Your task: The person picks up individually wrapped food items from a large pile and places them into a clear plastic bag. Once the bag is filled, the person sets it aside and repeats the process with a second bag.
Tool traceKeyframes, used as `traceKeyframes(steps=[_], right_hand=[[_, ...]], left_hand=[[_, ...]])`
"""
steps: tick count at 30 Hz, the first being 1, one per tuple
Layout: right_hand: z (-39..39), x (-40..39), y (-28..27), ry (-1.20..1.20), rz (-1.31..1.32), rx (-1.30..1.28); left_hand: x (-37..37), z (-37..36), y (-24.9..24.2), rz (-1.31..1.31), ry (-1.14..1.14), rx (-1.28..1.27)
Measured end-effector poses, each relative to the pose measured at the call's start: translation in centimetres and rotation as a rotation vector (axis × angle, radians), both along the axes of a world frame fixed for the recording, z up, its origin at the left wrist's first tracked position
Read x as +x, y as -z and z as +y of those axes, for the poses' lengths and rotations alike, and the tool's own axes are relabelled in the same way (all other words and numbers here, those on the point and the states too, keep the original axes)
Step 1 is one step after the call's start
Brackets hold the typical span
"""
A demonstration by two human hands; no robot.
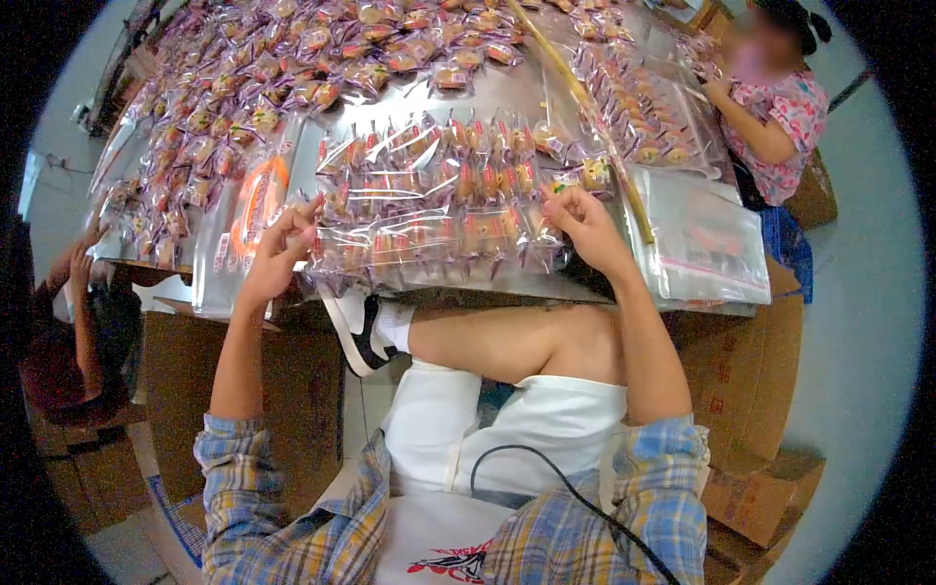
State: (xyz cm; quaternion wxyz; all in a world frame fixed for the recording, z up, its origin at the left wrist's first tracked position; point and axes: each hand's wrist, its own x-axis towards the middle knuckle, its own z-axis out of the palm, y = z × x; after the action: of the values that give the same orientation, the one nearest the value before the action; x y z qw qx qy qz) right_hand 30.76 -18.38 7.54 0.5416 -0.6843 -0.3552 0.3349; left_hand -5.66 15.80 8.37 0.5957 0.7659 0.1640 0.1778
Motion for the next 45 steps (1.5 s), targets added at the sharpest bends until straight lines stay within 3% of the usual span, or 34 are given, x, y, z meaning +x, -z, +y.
traceKeyframes(steps=[4, 7, 10, 14, 17, 19, 24, 29, 35, 37, 40, 45], right_hand=[[-0.2, 0.0, -1.5, -0.064, -0.067, 0.009], [0.4, 0.2, -2.1, -0.089, -0.214, -0.046], [1.2, 0.7, -1.4, -0.035, -0.03, 0.037], [1.9, 2.3, -0.7, -0.196, -0.075, -0.042], [2.6, 0.8, -0.8, -0.122, -0.168, 0.012], [2.8, -0.1, -1.7, -0.107, -0.113, 0.016], [2.8, 0.7, -0.9, -0.019, 0.017, -0.116], [2.2, -0.8, -1.0, 0.04, 0.105, -0.017], [1.2, -1.3, -1.2, 0.088, 0.27, -0.114], [0.5, -0.1, -0.6, -0.008, 0.297, -0.065], [0.3, -0.6, 0.3, 0.089, 0.354, -0.077], [0.3, -2.2, -0.6, 0.163, 0.326, -0.102]], left_hand=[[0.1, -0.5, 0.0, 0.025, -0.089, -0.002], [-0.2, -0.2, 1.0, -0.03, -0.075, 0.267], [0.1, -0.3, 0.8, -0.001, -0.092, 0.229], [0.0, 0.1, 1.6, -0.064, -0.132, 0.191], [0.2, 0.1, 1.3, -0.027, -0.18, 0.101], [0.2, 0.5, 1.3, -0.01, -0.184, -0.001], [0.2, 0.5, -0.1, 0.088, -0.227, 0.105], [-0.1, 0.6, -0.4, 0.159, -0.242, 0.053], [-0.9, -0.4, 0.2, 0.107, -0.261, -0.042], [-0.8, -0.9, 0.5, 0.095, -0.289, -0.077], [-0.9, -2.3, -0.2, 0.189, -0.365, -0.056], [-1.0, -2.9, 1.2, 0.051, -0.412, 0.008]])
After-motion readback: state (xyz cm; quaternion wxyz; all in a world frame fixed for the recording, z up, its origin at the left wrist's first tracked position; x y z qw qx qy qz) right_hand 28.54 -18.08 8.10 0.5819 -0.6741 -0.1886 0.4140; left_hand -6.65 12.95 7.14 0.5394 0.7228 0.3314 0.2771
